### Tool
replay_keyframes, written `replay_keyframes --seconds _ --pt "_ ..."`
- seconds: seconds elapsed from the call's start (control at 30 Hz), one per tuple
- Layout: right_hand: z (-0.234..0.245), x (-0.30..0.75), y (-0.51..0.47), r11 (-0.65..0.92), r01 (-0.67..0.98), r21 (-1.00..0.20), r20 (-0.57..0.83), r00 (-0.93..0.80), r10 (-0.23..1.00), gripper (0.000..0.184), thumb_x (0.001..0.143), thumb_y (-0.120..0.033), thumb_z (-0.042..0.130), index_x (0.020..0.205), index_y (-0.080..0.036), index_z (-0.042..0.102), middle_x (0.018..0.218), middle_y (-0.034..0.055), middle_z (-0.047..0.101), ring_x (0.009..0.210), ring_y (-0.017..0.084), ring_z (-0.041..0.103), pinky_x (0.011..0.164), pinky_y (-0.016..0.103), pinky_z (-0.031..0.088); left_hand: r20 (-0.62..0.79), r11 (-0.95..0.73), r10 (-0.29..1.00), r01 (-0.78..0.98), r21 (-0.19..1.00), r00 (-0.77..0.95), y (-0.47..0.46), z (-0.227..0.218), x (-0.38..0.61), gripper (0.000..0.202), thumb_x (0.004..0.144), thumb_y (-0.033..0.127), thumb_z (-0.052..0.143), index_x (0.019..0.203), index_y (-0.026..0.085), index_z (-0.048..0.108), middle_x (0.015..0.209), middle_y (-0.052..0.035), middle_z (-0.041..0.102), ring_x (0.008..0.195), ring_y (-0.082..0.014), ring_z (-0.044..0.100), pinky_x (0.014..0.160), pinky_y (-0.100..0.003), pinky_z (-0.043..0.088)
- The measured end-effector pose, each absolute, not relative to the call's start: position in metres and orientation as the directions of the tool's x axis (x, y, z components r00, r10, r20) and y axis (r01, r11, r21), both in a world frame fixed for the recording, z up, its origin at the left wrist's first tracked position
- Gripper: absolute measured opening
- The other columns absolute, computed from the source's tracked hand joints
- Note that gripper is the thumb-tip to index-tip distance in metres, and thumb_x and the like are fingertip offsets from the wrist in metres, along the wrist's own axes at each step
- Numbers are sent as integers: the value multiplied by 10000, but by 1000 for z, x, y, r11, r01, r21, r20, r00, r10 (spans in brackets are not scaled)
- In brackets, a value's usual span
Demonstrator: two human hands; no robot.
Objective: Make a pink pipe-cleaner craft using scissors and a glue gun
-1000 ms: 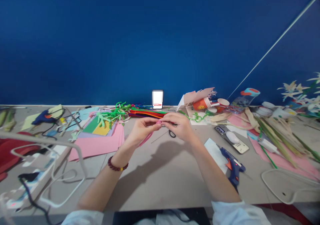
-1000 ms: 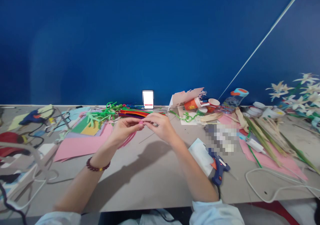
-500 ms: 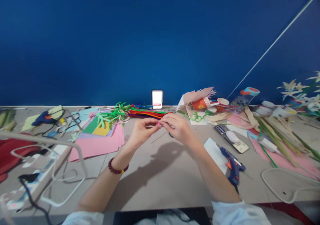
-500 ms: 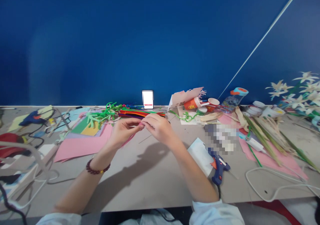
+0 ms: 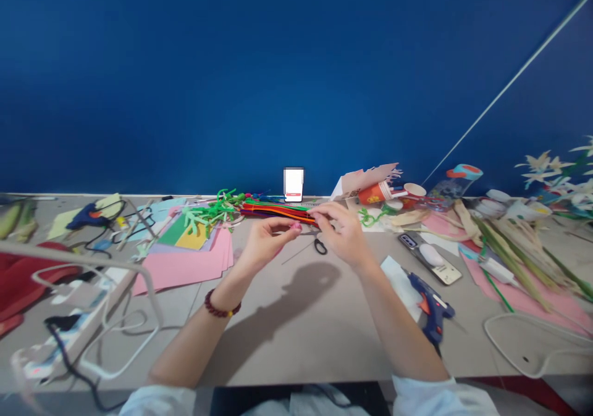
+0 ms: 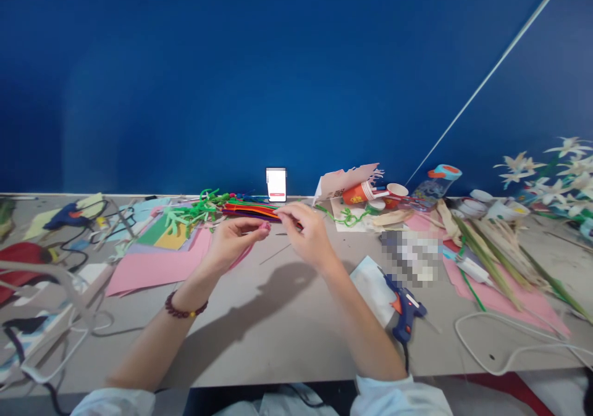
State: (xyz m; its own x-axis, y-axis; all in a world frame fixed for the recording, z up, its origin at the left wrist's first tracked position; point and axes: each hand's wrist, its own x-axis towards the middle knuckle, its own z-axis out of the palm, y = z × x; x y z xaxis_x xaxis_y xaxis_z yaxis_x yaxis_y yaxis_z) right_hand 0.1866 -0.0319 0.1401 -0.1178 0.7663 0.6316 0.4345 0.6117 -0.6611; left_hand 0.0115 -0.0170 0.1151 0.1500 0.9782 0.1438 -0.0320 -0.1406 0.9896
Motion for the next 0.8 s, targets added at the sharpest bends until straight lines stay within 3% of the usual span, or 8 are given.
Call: replay_keyframes --seconds 0.27,0.37,0.47,0.6,0.7,0.8 --pt "145 235 -69 405 485 -775 556 221 801 228 844 -361 539 961 -212 665 971 67 679 852 197 631 777 348 508 -28 81 976 -241 967 216 -10 100 15 222 582 292 800 735 153 722 682 -49 706 619 -130 630 665 -272 524" --pt "119 275 -103 213 474 -854 437 435 787 314 804 -436 560 983 -193 646 991 91 680 868 217 645 792 373 516 -117 184 957 -244 952 264 -12 83 10 227 573 272 807 737 140 722 696 -60 703 620 -127 630 652 -248 524" --pt "78 317 -145 -70 468 -881 294 657 694 391 721 -526 581 906 -185 622 915 111 688 808 238 653 746 373 529 -226 290 944 -278 916 240 -18 62 0 239 562 256 816 737 125 719 712 -69 703 608 -121 633 638 -223 526" --pt "29 348 -194 -364 461 -809 194 795 575 428 655 -604 537 745 -187 566 668 99 646 629 255 628 630 384 518 -242 300 947 -320 899 210 -29 43 -12 227 560 223 820 732 119 715 700 -55 702 599 -96 620 623 -177 507" --pt "13 348 -210 -516 492 -702 117 793 598 447 662 -642 494 704 -203 564 631 99 648 620 284 631 613 406 499 -252 309 946 -336 890 202 -37 36 -14 240 536 231 830 710 113 714 669 -50 695 571 -96 607 598 -181 502" --pt "14 344 -207 -656 510 -557 -51 767 639 492 657 -712 461 615 -229 547 548 84 626 565 294 620 547 397 478 -255 311 947 -362 879 196 -43 33 -11 250 532 245 831 711 114 715 653 -46 689 553 -96 597 580 -187 499"
